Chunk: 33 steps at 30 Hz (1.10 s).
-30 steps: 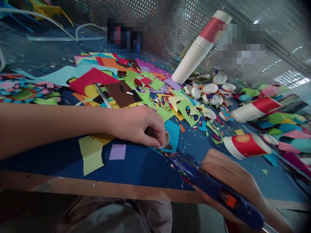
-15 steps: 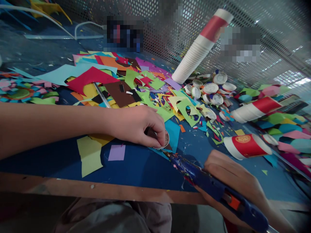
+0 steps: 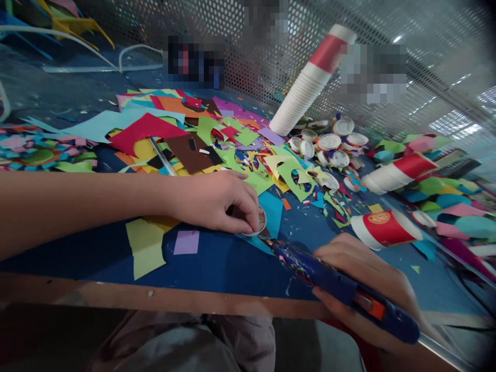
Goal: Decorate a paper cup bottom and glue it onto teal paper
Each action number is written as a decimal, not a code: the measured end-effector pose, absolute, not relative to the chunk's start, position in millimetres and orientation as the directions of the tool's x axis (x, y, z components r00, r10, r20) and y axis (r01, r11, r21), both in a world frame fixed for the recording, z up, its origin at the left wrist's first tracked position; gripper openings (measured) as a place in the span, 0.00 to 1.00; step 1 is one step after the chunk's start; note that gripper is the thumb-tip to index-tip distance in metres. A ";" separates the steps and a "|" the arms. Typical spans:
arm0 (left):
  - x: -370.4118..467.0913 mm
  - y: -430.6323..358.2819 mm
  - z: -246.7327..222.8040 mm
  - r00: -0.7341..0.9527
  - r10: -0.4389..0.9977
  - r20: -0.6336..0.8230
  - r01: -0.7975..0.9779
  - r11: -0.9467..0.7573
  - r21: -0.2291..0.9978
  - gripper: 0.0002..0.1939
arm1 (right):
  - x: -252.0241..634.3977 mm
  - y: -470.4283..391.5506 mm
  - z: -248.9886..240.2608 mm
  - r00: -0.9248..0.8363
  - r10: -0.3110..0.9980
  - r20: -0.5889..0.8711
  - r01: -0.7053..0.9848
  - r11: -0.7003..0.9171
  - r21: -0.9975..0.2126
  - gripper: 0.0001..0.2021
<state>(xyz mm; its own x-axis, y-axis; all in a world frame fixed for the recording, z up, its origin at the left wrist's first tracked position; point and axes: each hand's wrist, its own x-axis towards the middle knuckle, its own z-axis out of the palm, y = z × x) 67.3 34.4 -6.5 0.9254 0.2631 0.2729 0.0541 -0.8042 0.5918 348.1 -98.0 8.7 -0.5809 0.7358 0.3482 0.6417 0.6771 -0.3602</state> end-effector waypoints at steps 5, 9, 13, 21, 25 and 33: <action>67.9 25.9 1.9 0.931 0.237 0.278 0.073 -0.865 0.496 0.07 | 349.6 -101.4 9.8 -0.574 0.753 0.321 0.643 0.658 -0.392 0.10; 67.5 21.7 8.5 0.936 0.213 0.279 0.078 -0.901 0.427 0.08 | 346.2 -103.4 10.2 -0.560 0.753 0.344 0.658 0.657 -0.367 0.11; 66.7 23.3 10.0 0.942 0.205 0.266 0.082 -0.908 0.411 0.08 | 337.5 -104.3 16.1 -0.599 0.721 0.349 0.661 0.691 -0.294 0.10; 68.9 24.4 -1.8 0.918 0.200 0.342 0.048 -0.913 0.404 0.12 | 322.9 -105.0 12.2 -0.578 0.727 0.371 0.735 0.661 -0.151 0.10; 67.1 24.5 -6.3 0.902 0.172 0.396 0.020 -0.932 0.361 0.13 | 326.1 -105.9 9.4 -0.593 0.711 0.377 0.733 0.671 -0.113 0.11; 67.3 27.4 -12.2 0.880 0.188 0.436 0.004 -0.921 0.390 0.15 | 326.5 -104.3 17.3 -0.643 0.656 0.396 0.685 0.723 -0.086 0.06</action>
